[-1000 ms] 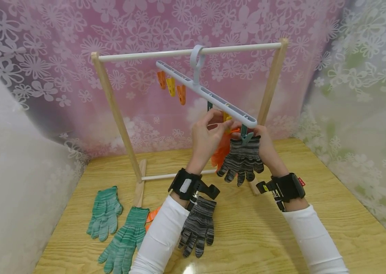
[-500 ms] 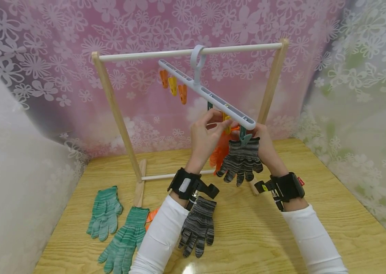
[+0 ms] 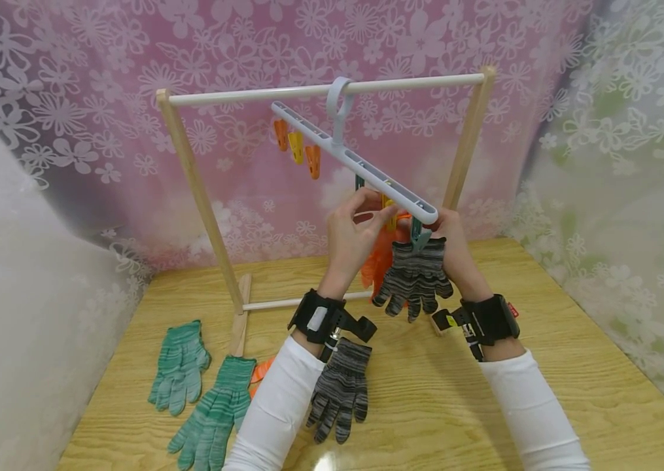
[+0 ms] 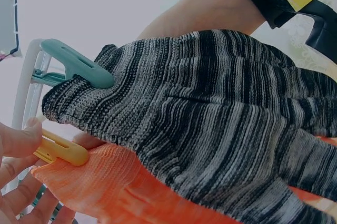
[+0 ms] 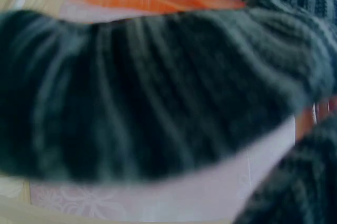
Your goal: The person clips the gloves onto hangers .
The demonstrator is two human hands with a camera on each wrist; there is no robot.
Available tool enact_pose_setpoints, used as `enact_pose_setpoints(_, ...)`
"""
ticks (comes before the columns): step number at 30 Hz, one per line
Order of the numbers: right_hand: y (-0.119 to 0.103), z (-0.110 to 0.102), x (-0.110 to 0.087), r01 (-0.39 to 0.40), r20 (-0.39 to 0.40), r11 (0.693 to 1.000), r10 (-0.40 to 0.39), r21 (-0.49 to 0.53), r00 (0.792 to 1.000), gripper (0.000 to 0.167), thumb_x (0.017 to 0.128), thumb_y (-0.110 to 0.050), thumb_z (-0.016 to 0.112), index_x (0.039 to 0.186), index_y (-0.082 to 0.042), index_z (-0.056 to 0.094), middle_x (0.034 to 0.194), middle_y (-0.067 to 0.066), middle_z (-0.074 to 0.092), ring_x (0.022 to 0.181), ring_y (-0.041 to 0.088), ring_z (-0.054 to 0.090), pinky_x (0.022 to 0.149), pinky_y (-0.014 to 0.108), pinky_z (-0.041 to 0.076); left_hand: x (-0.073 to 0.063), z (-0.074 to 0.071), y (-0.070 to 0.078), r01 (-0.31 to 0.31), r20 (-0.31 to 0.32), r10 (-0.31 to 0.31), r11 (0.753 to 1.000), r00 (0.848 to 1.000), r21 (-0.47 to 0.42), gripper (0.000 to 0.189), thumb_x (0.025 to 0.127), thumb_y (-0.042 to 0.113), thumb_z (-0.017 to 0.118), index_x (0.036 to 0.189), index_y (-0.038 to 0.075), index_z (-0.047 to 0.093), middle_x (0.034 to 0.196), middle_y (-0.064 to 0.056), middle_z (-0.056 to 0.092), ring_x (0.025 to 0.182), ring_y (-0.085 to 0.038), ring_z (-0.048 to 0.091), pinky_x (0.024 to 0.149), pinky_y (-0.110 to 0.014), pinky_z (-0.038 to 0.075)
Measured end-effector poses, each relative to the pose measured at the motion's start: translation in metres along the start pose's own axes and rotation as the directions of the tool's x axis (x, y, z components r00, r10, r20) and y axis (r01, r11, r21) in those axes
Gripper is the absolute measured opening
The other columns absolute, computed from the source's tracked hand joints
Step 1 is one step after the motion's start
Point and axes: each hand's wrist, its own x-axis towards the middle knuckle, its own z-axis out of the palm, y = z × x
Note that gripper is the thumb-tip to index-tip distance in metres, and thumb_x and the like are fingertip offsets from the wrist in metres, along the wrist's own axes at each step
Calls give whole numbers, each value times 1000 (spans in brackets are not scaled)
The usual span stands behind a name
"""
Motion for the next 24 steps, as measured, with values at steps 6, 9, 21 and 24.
enact_pose_setpoints(6,-5,2,1,-30,-13,999,30,14,999,31,94,-7,71,116,14,65,92,-11,66,86,10,57,81,21,49,0,-1,1,-17,15,17,1000,1000,-6,20,90,18,79,102,4,70,102,-11,74,96,-20,72,85,-27,59)
enact_pose_setpoints(9,-5,2,1,-44,-11,999,44,22,999,31,94,-6,71,116,15,64,90,-15,66,85,8,57,79,19,48,-1,-2,0,-30,33,31,999,999,-14,21,90,17,79,104,4,69,102,-12,75,94,-20,73,82,-31,61)
enact_pose_setpoints(21,4,-1,-3,-78,55,994,74,82,996,33,95,-4,67,124,12,61,97,-11,66,90,9,58,78,18,50,-4,-5,-3,-25,92,27,999,995,-27,27,91,15,78,112,3,66,108,-14,73,98,-22,71,81,-26,60)
enact_pose_setpoints(24,9,-2,-5,-74,47,995,71,67,996,34,95,0,66,126,12,60,100,-14,66,92,7,60,80,17,50,-5,-4,-5,-12,97,14,1000,995,-22,29,91,16,78,114,3,66,110,-14,72,99,-23,71,81,-25,60)
